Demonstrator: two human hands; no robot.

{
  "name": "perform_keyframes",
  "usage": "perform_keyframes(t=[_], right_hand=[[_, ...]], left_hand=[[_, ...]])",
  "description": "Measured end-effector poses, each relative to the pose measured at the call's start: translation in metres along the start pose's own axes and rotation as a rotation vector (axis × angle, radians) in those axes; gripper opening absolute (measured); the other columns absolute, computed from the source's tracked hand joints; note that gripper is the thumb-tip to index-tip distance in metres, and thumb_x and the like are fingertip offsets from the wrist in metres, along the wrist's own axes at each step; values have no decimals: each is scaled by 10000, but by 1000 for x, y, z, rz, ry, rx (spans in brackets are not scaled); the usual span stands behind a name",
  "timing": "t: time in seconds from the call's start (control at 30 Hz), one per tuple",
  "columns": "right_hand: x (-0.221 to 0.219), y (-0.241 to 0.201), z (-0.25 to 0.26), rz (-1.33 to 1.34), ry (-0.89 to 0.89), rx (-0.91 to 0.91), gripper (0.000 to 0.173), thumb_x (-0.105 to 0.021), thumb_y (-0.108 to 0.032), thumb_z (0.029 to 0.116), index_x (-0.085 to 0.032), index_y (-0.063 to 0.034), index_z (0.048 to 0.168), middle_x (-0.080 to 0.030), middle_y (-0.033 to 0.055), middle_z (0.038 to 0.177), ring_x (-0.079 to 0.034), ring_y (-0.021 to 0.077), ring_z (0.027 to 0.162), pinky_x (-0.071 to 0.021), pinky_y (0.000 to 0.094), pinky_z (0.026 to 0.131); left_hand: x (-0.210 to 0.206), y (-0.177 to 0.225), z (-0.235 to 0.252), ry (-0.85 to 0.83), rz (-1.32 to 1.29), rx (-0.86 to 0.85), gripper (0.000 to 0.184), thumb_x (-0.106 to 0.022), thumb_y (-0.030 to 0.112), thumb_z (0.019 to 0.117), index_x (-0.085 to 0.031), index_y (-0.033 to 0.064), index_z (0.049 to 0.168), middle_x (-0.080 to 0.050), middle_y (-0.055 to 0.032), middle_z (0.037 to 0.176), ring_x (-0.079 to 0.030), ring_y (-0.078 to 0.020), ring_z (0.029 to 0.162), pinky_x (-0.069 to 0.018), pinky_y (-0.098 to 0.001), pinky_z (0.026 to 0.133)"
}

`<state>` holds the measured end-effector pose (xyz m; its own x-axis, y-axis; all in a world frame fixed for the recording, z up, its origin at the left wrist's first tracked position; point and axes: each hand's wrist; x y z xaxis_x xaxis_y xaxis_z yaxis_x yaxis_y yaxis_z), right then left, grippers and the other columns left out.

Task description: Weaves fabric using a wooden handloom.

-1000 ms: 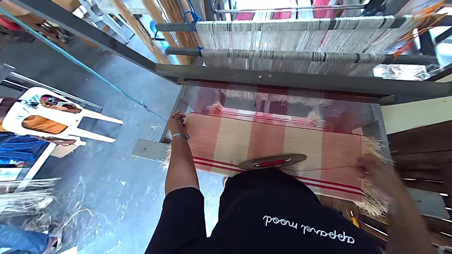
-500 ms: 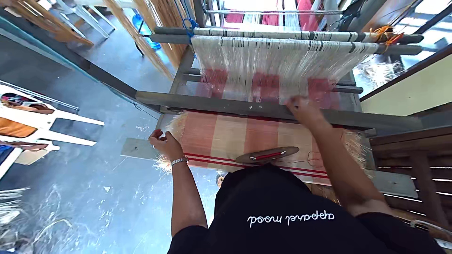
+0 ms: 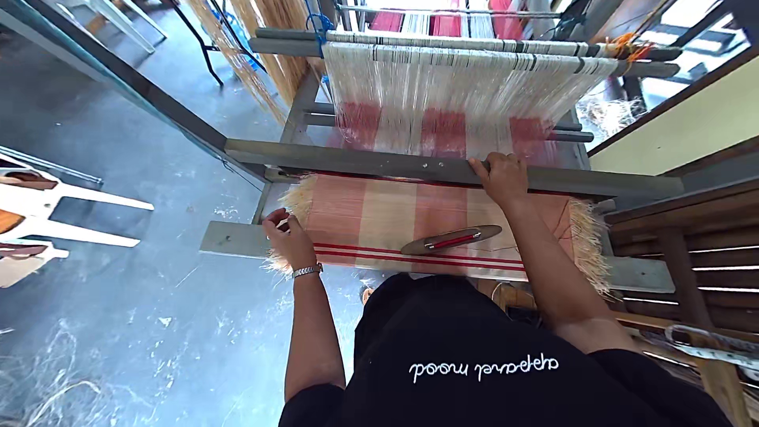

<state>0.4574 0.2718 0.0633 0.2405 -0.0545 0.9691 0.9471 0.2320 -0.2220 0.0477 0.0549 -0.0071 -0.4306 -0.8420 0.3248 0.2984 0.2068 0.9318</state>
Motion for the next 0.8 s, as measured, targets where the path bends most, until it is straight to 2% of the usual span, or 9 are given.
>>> perform_keyframes(t=[0.13,0.37,0.57,0.63,0.67,0.73,0.8], right_hand=[[-2,-3,-3,-20,-19,-23,813,-311,-713,1018,-665,12,1112,-680,229,1168,-599,421,1186,-396,609,1053],[-2,0,-1,-33,-12,-22,800,-302,-717,1018,-664,-7,1094,-686,207,1136,-608,397,1160,-404,583,1042],[-6,-1,-3,-24,60,2,719,-331,-663,1041,-666,-26,1037,-695,176,1068,-632,368,1092,-431,561,993],[-13,2,0,-45,127,25,695,-330,-645,1048,-665,-39,984,-701,164,1022,-648,361,1045,-452,556,943],[-16,5,5,-55,164,47,692,-329,-640,1049,-660,-40,953,-702,163,984,-655,364,1009,-461,557,906],[-19,11,20,-68,183,63,700,-324,-647,1045,-653,-38,943,-700,165,962,-657,369,997,-461,563,898],[-19,13,37,-68,143,33,725,-317,-665,1037,-675,-35,1013,-713,173,1047,-654,370,1082,-452,578,973]], left_hand=[[13,-2,-5,-31,11,-20,344,-515,149,1042,-526,-10,1346,-599,-170,1313,-628,-221,1077,-532,-391,909],[51,-16,-7,8,32,3,329,-509,99,1024,-553,-81,1295,-619,-225,1236,-622,-227,1052,-511,-359,921],[39,-16,-5,35,30,-26,317,-492,106,1034,-560,-97,1267,-619,-215,1175,-602,-181,985,-497,-304,861],[23,3,-16,-119,62,-77,375,-482,148,1046,-527,-108,1316,-621,-256,1204,-626,-243,1031,-520,-375,893],[12,14,-27,-262,86,-118,405,-500,182,1048,-516,-107,1332,-634,-262,1184,-644,-269,1030,-540,-414,891],[-20,30,-55,-621,107,-252,431,-585,240,1021,-549,-72,1316,-668,-214,1129,-671,-266,999,-576,-435,869],[-53,39,-91,-978,148,-465,498,-679,376,973,-603,52,1343,-678,-133,1209,-657,-249,1072,-553,-455,933]])
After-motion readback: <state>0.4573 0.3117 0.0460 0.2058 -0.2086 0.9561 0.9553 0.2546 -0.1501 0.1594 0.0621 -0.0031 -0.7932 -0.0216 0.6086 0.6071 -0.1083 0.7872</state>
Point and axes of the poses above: each hand's wrist, its own z-axis towards the middle knuckle, its own x-axis out of the back of the hand, y = z × x
